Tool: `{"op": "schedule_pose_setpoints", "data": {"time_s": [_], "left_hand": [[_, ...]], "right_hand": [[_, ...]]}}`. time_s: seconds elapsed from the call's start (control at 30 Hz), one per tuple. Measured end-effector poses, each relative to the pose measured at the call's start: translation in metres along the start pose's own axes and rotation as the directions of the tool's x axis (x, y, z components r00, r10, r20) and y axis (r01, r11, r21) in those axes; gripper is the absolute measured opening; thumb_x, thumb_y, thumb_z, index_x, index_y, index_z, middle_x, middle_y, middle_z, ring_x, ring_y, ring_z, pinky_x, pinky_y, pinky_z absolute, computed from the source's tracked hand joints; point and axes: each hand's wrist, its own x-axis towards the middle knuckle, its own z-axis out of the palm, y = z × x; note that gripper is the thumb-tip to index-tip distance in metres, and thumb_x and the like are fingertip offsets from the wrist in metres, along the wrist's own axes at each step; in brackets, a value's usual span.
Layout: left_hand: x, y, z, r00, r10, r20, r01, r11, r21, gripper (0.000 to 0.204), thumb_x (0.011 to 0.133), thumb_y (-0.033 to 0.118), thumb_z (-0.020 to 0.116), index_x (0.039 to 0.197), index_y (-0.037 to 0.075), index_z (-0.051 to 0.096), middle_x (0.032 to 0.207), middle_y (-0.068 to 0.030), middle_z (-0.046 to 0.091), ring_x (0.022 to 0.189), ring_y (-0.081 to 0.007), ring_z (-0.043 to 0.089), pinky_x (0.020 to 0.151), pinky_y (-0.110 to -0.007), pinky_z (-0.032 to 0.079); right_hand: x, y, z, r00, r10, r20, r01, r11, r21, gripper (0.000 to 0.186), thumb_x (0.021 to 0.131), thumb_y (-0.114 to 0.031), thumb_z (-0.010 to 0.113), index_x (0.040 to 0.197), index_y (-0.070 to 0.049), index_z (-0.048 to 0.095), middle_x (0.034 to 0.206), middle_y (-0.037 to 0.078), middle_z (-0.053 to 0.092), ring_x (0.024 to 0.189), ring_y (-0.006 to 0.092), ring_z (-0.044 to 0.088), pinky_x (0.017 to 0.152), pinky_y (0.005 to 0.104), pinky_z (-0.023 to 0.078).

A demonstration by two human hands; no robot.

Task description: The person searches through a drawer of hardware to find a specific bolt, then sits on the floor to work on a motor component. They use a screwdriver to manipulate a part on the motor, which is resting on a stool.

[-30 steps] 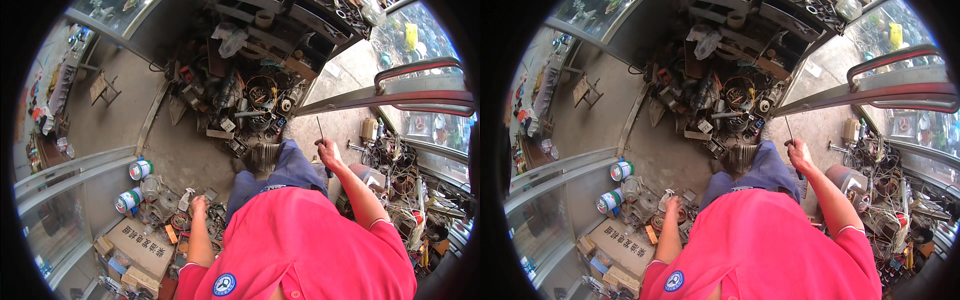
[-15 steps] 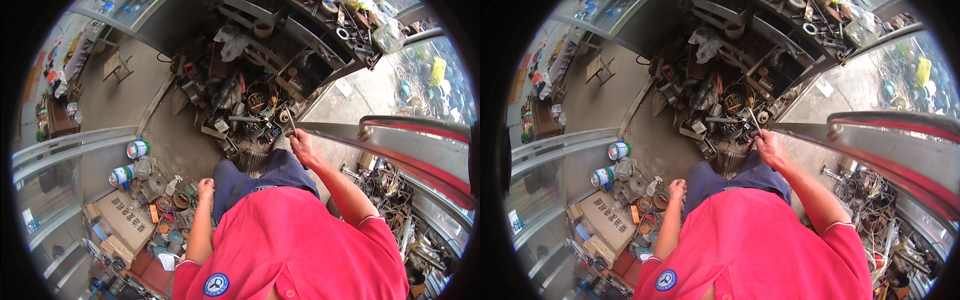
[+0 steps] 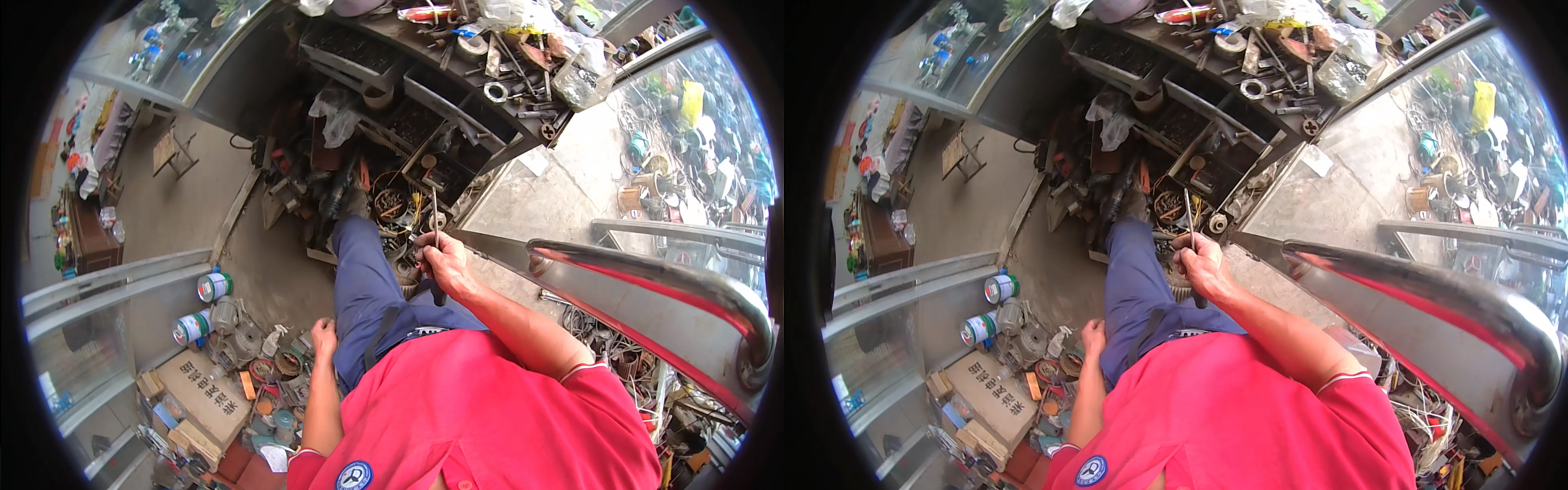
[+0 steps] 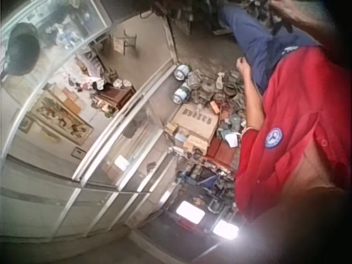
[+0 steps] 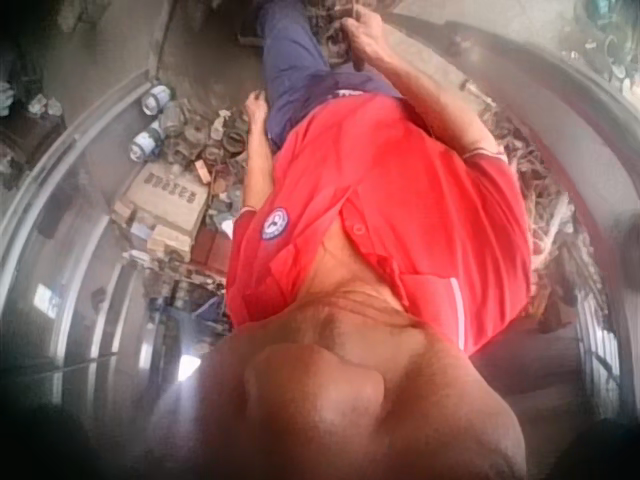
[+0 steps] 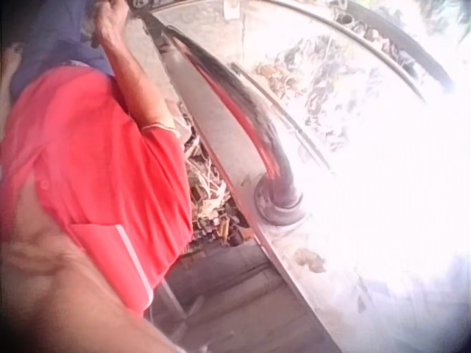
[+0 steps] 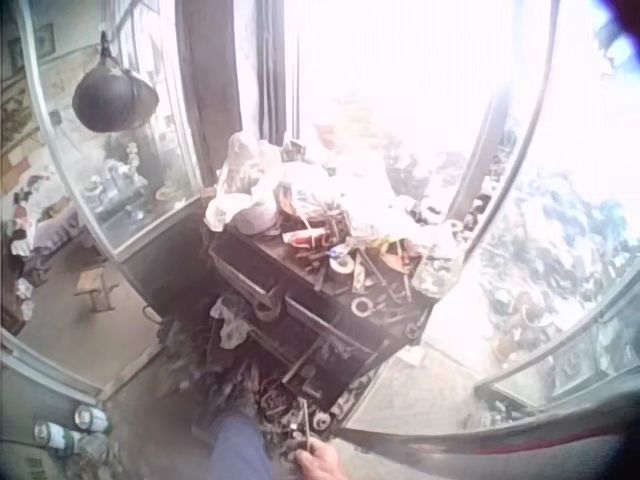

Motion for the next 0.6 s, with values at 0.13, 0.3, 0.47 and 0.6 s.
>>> {"op": "schedule_pose_setpoints", "data": {"time_s": [0.13, 0.3, 0.47, 0.6], "left_hand": [[0.060, 0.104, 0.012, 0.970, 0.243, -0.018, -0.243, 0.966, -0.086, 0.022, 0.088, 0.017, 0.063, 0.099, -0.003, 0.068, 0.090, -0.0146, 0.069, 0.083, -0.0222, 0.065, 0.078, -0.035, 0.051], [0.096, 0.287, 0.053, 0.831, 0.522, 0.192, -0.463, 0.840, -0.283, 0.032, 0.090, 0.016, 0.067, 0.114, -0.004, 0.065, 0.102, -0.0106, 0.070, 0.093, -0.0161, 0.064, 0.086, -0.030, 0.050], [0.088, 0.441, 0.086, 0.764, 0.519, 0.384, -0.175, 0.739, -0.651, 0.062, 0.090, 0.029, 0.071, 0.137, -0.002, 0.046, 0.125, -0.0110, 0.060, 0.113, -0.0200, 0.056, 0.099, -0.038, 0.044], [0.106, 0.498, 0.113, 0.757, 0.364, 0.543, 0.214, 0.646, -0.732, 0.043, 0.086, 0.039, 0.075, 0.108, 0.008, 0.055, 0.109, -0.0032, 0.059, 0.104, -0.0199, 0.055, 0.098, -0.054, 0.039]], "right_hand": [[0.009, -0.014, -0.006, 0.996, -0.022, -0.090, 0.033, 0.993, 0.113, 0.013, 0.094, -0.009, 0.050, 0.101, -0.003, 0.060, 0.073, 0.002, 0.059, 0.054, 0.0081, 0.052, 0.048, 0.0238, 0.042], [0.032, -0.030, -0.022, 0.979, -0.065, -0.191, 0.108, 0.969, 0.223, 0.017, 0.098, -0.017, 0.052, 0.102, -0.003, 0.061, 0.074, 0.002, 0.060, 0.058, 0.0091, 0.054, 0.052, 0.0239, 0.046], [0.056, -0.031, -0.020, 0.933, -0.111, -0.342, 0.229, 0.917, 0.326, 0.017, 0.099, -0.017, 0.050, 0.107, -0.004, 0.058, 0.072, 0.001, 0.058, 0.056, 0.0084, 0.053, 0.051, 0.0228, 0.045], [0.063, -0.031, -0.021, 0.904, -0.096, -0.418, 0.263, 0.893, 0.365, 0.016, 0.099, -0.015, 0.050, 0.108, -0.004, 0.057, 0.072, 0.001, 0.058, 0.058, 0.0087, 0.053, 0.052, 0.0229, 0.045]]}}
